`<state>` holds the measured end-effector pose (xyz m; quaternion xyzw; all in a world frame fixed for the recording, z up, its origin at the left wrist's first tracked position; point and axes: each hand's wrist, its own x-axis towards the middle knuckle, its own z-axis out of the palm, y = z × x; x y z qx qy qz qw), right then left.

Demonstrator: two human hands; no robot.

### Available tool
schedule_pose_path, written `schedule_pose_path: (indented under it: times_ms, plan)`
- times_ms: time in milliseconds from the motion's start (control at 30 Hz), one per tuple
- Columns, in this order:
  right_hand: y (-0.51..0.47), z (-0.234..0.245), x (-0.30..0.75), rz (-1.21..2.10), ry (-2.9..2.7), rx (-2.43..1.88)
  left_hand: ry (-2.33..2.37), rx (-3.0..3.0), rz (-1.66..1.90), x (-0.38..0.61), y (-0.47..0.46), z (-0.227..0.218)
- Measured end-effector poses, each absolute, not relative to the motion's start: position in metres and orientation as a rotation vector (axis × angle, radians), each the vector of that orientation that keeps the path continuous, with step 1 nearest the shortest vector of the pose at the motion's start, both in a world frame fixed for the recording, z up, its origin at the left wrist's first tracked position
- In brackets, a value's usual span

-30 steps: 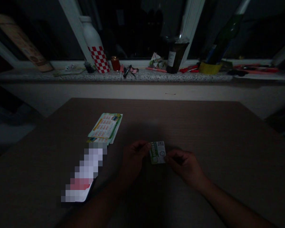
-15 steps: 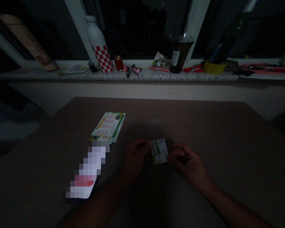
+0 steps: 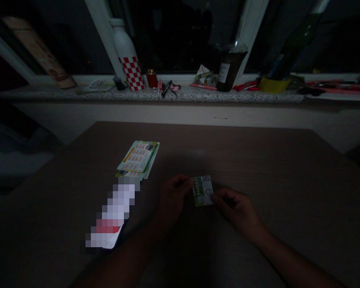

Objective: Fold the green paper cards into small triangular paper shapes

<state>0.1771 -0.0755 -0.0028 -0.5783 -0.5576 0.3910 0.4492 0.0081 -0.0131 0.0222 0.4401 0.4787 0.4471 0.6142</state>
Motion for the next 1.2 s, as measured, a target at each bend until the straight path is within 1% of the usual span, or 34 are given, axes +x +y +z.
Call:
schedule_pose_path:
  times_ms: [267,433,533,667,867,1200]
  plan:
    - [-0.075,-0.002,0.178,0.971,-1.367,-1.435,1.115,1.017,1.026,0.007,-0.013,0.021]
    - [-0.075,-0.005,0.178,1.005,-1.294,-1.319,1.087,1.084,1.014,0.005,-0.014,0.024]
    - [-0.075,-0.008,0.180,0.936,-1.273,-1.258,1.004,1.308,0.985,0.003,-0.016,0.023]
    - [-0.076,-0.006,0.183,0.759,-1.338,-1.228,0.938,1.628,0.933,0.001,-0.017,0.022]
    - [-0.080,0.006,0.182,0.584,-1.415,-1.277,0.924,1.725,0.948,0.002,-0.020,0.023]
    - [-0.081,0.005,0.182,0.624,-1.418,-1.221,0.951,1.824,0.983,0.001,-0.020,0.021]
